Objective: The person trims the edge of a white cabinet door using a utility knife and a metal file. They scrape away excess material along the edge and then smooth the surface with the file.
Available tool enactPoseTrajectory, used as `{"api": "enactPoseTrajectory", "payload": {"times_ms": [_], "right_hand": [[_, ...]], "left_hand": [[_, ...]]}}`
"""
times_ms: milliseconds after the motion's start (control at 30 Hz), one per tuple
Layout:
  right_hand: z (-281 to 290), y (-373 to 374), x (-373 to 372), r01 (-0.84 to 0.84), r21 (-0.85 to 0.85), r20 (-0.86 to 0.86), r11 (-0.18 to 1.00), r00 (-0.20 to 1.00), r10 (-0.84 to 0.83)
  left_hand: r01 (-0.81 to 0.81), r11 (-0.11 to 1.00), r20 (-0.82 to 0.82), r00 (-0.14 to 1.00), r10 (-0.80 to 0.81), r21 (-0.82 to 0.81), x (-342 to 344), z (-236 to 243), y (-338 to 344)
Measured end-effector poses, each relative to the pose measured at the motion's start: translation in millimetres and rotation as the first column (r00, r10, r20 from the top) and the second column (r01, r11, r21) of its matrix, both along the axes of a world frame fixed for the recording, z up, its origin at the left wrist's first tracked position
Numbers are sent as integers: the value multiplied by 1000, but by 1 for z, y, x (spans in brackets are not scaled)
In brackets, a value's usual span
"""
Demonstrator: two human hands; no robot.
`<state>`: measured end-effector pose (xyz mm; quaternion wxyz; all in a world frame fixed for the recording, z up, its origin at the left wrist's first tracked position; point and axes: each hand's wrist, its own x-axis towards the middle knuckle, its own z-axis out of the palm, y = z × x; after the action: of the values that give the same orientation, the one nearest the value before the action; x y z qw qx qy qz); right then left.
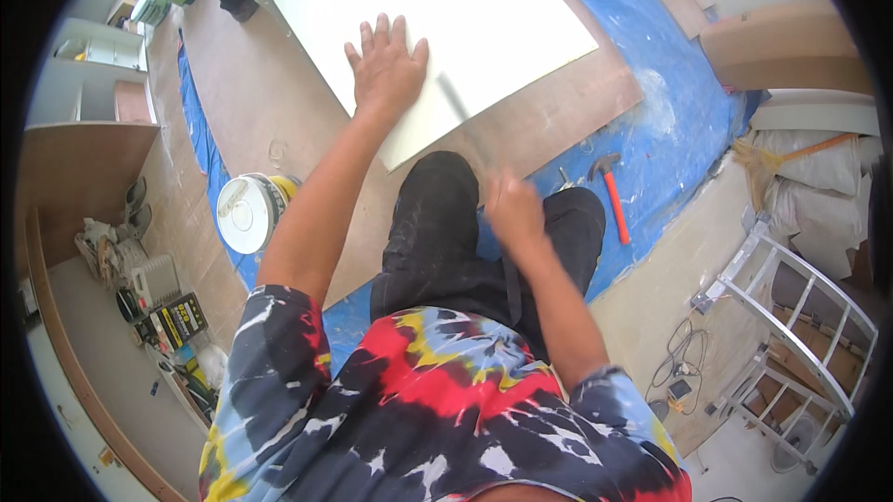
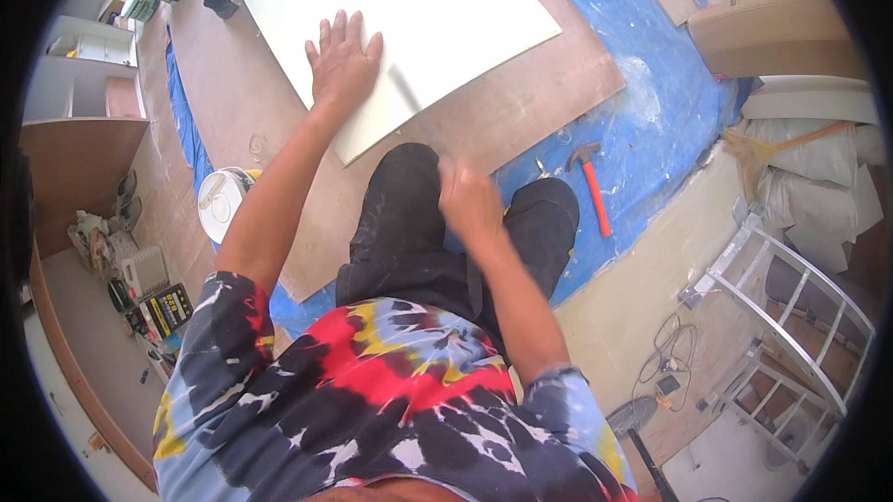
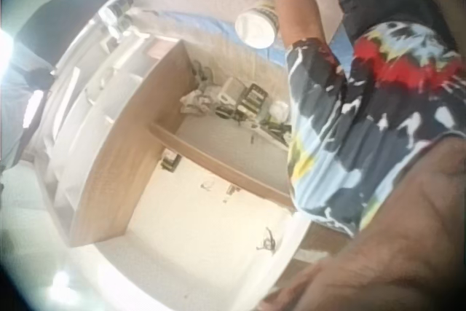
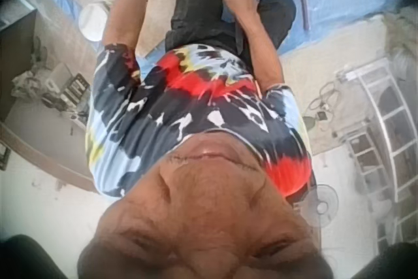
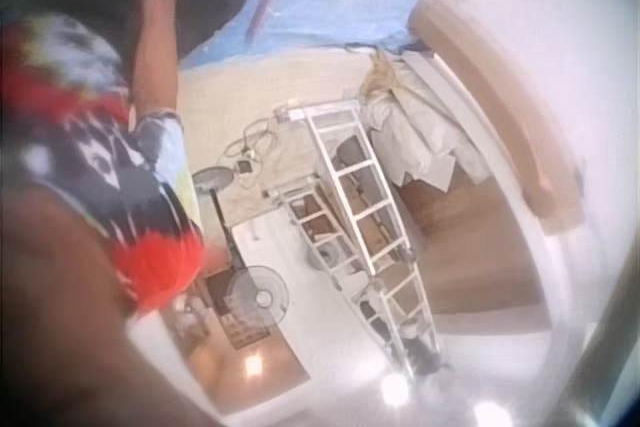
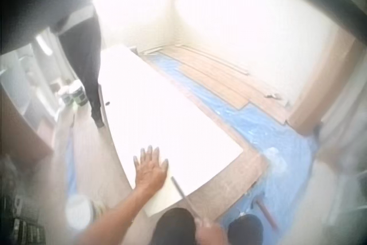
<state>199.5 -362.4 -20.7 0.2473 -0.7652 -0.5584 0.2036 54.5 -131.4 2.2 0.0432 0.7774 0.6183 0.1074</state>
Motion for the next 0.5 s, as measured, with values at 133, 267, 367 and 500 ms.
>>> {"api": "enactPoseTrajectory", "payload": {"times_ms": [133,267,367,500], "right_hand": [[-16,-4,15,-23,-131,167,991,985,45],[10,73,69,229,-38,-35,973,972,-231],[-9,-6,0,53,-71,29,996,998,-51],[8,8,13,33,-205,114,978,993,-10]], "left_hand": [[20,997,5,1000,-21,72,-4,-3,-2],[46,998,28,998,-48,49,10,-7,0],[-2,999,0,1000,2,32,0,-8,1],[18,998,15,1000,-19,55,-7,-9,-6]]}}
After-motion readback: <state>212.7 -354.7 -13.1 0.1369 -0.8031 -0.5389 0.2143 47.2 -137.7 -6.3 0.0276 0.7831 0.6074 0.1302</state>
